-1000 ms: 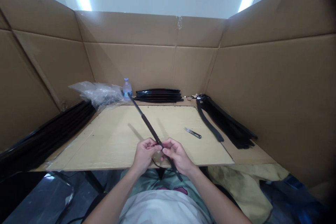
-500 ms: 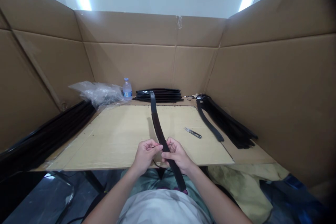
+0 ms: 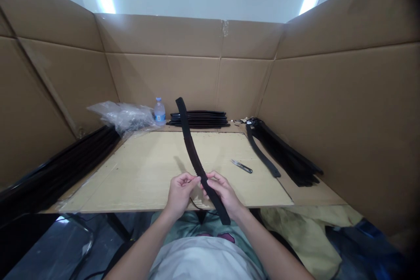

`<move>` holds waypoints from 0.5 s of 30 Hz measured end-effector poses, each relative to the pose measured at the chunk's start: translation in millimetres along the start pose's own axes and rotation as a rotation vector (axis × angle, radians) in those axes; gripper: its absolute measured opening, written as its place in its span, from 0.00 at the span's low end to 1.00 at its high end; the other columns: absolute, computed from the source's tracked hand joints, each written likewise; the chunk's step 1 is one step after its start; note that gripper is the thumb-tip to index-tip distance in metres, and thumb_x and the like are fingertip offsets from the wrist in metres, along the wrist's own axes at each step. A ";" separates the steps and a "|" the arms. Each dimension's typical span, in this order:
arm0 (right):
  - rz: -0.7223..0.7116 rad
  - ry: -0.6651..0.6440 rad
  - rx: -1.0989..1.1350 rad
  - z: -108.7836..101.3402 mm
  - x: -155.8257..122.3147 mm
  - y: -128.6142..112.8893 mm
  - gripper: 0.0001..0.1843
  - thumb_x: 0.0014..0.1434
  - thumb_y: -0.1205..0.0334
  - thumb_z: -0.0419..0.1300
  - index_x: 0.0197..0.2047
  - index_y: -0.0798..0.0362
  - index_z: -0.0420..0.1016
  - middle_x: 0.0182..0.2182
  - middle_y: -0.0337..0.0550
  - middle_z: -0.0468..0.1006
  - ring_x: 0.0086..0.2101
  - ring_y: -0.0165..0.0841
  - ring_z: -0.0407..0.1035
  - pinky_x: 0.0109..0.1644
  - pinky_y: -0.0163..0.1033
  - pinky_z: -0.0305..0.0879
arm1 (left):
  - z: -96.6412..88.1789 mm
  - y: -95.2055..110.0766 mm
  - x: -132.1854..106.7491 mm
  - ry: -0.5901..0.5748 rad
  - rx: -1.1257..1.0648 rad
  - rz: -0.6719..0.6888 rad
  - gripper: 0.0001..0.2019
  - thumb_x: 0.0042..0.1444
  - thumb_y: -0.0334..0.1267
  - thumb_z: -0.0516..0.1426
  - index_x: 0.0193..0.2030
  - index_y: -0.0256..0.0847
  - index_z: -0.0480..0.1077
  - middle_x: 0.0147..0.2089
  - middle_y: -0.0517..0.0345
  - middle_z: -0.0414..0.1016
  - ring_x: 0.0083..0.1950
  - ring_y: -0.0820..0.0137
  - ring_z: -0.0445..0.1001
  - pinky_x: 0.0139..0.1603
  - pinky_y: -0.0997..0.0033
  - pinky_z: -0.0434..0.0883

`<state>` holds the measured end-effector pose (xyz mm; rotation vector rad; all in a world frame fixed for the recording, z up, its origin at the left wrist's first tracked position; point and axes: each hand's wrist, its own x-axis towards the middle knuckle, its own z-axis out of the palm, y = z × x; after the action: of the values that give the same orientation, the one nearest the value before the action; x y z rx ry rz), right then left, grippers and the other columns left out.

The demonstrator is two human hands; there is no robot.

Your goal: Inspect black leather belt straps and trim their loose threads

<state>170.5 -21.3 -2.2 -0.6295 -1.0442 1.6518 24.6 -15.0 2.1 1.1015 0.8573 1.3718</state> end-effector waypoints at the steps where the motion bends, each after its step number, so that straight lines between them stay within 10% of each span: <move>1: -0.015 -0.008 -0.005 0.1 -0.4 0.3 0.14 0.51 0.56 0.62 0.39 0.52 0.66 0.28 0.39 0.75 0.24 0.27 0.68 0.28 0.32 0.64 | 0.3 0.0 -0.1 0.004 0.010 -0.003 0.10 0.44 0.38 0.63 0.23 0.34 0.68 0.19 0.62 0.71 0.17 0.80 0.63 0.17 0.82 0.57; 15: 0.003 0.011 -0.044 14.5 -8.6 2.8 0.16 0.46 0.64 0.67 0.38 0.55 0.69 0.29 0.38 0.72 0.22 0.24 0.64 0.18 0.27 0.61 | -2.5 3.5 -3.0 -0.058 0.029 -0.106 0.14 0.41 0.39 0.65 0.23 0.33 0.65 0.15 0.67 0.62 0.15 0.82 0.57 0.15 0.83 0.52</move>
<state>160.2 -34.4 1.6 -0.6692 -1.0746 1.6301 21.0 -18.1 4.3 1.0970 0.8829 1.2379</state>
